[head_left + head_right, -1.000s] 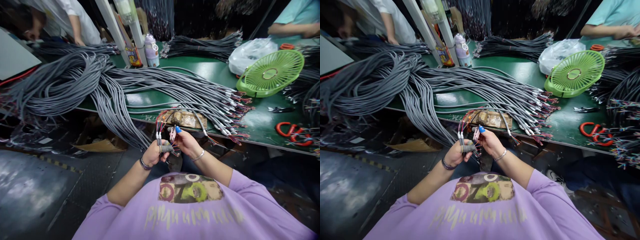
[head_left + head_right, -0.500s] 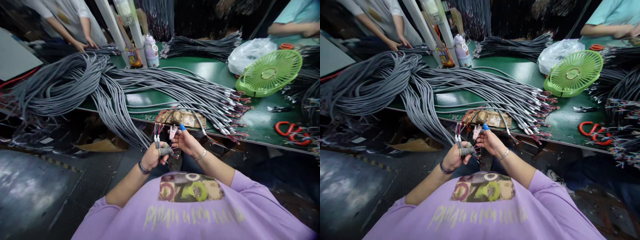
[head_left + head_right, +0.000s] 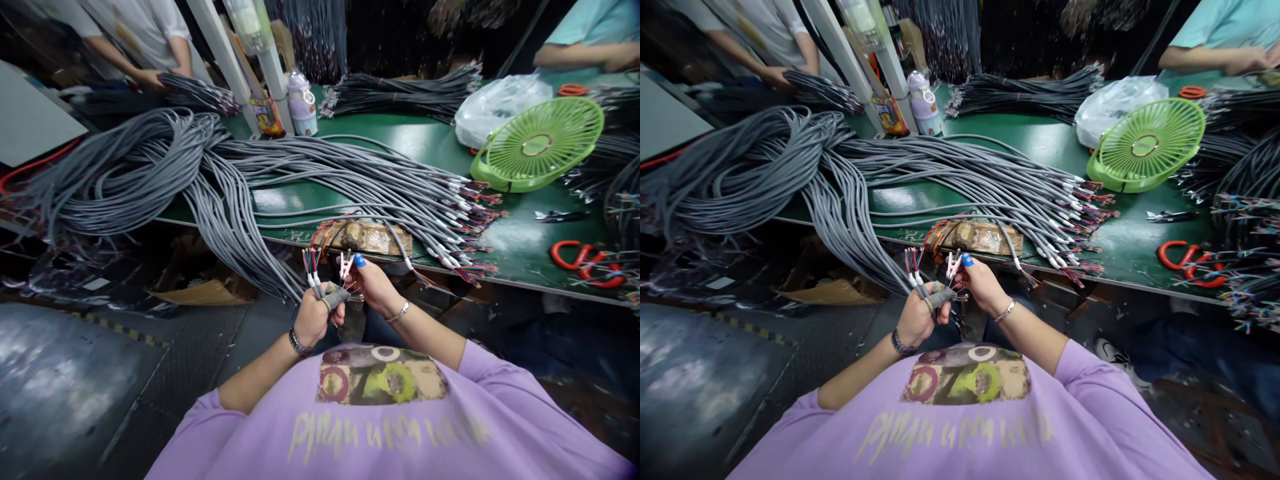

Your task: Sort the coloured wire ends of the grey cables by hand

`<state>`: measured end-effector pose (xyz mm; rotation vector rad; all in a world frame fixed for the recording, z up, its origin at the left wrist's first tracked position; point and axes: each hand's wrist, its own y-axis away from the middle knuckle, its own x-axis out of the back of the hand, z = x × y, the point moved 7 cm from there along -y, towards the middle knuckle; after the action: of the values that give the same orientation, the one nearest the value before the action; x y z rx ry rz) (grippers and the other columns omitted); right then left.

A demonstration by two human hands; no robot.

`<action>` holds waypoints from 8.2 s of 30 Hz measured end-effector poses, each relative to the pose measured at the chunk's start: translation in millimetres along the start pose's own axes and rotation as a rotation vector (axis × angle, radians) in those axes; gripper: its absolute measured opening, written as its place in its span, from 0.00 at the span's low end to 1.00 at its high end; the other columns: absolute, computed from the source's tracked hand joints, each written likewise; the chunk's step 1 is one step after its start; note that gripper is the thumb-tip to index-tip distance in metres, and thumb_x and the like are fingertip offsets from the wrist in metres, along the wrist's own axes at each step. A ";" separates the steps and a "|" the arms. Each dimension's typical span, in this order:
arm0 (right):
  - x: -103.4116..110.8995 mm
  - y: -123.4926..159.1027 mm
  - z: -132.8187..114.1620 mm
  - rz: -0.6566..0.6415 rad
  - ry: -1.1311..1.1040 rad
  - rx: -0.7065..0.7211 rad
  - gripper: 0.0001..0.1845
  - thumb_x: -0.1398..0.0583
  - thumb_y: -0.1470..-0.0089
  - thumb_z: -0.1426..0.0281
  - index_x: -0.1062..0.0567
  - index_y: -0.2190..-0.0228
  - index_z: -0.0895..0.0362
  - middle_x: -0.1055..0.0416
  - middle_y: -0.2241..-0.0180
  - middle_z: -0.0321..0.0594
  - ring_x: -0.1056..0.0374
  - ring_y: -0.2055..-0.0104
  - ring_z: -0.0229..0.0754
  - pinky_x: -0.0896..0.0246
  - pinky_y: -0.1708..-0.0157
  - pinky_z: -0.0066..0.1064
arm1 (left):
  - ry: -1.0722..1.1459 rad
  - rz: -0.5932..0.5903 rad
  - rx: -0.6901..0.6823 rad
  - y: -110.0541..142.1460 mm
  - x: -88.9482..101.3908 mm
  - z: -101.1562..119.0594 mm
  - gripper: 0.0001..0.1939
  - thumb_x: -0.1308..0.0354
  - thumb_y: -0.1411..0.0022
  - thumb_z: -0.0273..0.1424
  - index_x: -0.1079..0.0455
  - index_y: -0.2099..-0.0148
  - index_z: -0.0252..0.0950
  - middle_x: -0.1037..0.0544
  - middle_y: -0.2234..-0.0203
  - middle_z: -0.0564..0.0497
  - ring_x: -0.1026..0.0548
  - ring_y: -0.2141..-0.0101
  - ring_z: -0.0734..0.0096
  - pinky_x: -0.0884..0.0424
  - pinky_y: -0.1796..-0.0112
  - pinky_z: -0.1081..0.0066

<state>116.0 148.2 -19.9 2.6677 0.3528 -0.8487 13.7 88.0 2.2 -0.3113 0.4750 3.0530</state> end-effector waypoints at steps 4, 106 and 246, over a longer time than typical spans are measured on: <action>-7.1 -5.9 15.8 -0.105 -0.185 -0.184 0.23 0.36 0.56 0.51 0.25 0.71 0.59 0.28 0.75 0.37 0.36 0.77 0.33 0.38 0.78 0.25 | -0.006 0.005 -0.006 -3.0 -1.5 0.1 0.17 0.37 0.49 0.39 0.36 0.78 0.33 0.31 0.89 0.56 0.36 0.89 0.80 0.44 0.88 0.81; -10.0 2.9 14.2 -0.126 -0.237 -0.227 0.29 0.45 0.49 0.45 0.25 0.68 0.60 0.29 0.75 0.38 0.36 0.76 0.33 0.37 0.76 0.25 | 0.084 0.132 -0.117 9.2 8.0 -5.9 0.14 0.39 0.46 0.39 0.35 0.73 0.34 0.30 0.87 0.57 0.35 0.88 0.80 0.44 0.87 0.80; -11.1 28.0 17.3 -0.064 0.406 0.024 0.18 0.35 0.57 0.58 0.32 0.77 0.58 0.38 0.83 0.30 0.46 0.81 0.31 0.49 0.79 0.26 | 0.133 0.090 -0.103 7.2 22.7 -32.7 0.14 0.38 0.46 0.40 0.30 0.69 0.32 0.22 0.80 0.49 0.25 0.81 0.70 0.29 0.79 0.74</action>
<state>107.3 114.6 -20.5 2.8543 0.5259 -0.3207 -2.7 71.3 -30.8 -0.5134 0.3467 3.1640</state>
